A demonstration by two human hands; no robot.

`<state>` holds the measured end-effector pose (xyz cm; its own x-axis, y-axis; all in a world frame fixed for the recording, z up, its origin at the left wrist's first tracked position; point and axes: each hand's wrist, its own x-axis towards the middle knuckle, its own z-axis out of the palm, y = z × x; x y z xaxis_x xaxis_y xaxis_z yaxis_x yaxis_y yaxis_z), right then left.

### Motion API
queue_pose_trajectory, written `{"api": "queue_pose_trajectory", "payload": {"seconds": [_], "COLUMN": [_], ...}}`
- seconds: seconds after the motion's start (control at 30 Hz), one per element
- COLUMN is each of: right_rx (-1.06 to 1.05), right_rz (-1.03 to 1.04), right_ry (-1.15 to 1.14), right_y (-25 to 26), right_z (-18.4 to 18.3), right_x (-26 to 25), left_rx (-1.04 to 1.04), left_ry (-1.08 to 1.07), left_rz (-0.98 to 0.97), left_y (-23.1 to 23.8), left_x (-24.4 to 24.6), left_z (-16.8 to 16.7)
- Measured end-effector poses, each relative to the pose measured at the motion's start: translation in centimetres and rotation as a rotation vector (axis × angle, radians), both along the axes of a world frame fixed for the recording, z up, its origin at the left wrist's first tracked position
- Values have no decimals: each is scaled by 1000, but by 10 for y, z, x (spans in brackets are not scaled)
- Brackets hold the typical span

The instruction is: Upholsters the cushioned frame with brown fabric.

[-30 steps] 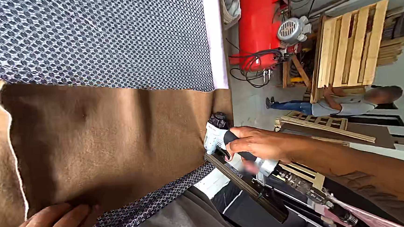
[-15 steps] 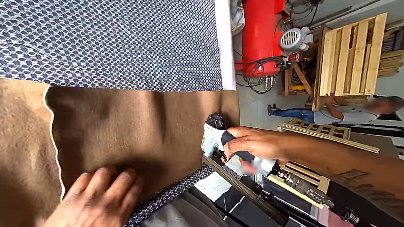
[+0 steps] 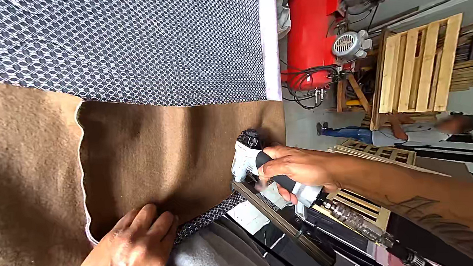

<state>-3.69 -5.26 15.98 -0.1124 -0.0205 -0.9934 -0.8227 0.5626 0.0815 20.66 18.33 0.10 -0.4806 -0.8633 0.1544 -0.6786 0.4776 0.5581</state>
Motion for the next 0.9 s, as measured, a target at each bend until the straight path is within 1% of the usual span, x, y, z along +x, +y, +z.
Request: {"api": "queue_pose_trajectory", "payload": {"seconds": [0.17, 0.23, 0.33, 0.5, 0.8, 0.9], "right_rx": [13, 30, 44, 53, 62, 63], "right_rz": [3, 2, 8, 4, 3, -21], "right_ry": [-9, -28, -33, -40, -37, -28], "right_y": [3, 8, 12, 22, 37, 43], "right_z": [-1, -3, -4, -4, -3, -3], "right_x": [15, 24, 36, 55, 89, 101], "left_rx": [17, 46, 35, 62, 12, 46], "left_ry": [-18, -49, -79, -38, 36, 5], "left_rz": [57, 73, 90, 82, 103, 116], "left_y": [6, 13, 25, 40, 51, 59], "left_x": [8, 21, 42, 67, 70, 88], "left_z": [3, 6, 6, 7, 0, 5]}}
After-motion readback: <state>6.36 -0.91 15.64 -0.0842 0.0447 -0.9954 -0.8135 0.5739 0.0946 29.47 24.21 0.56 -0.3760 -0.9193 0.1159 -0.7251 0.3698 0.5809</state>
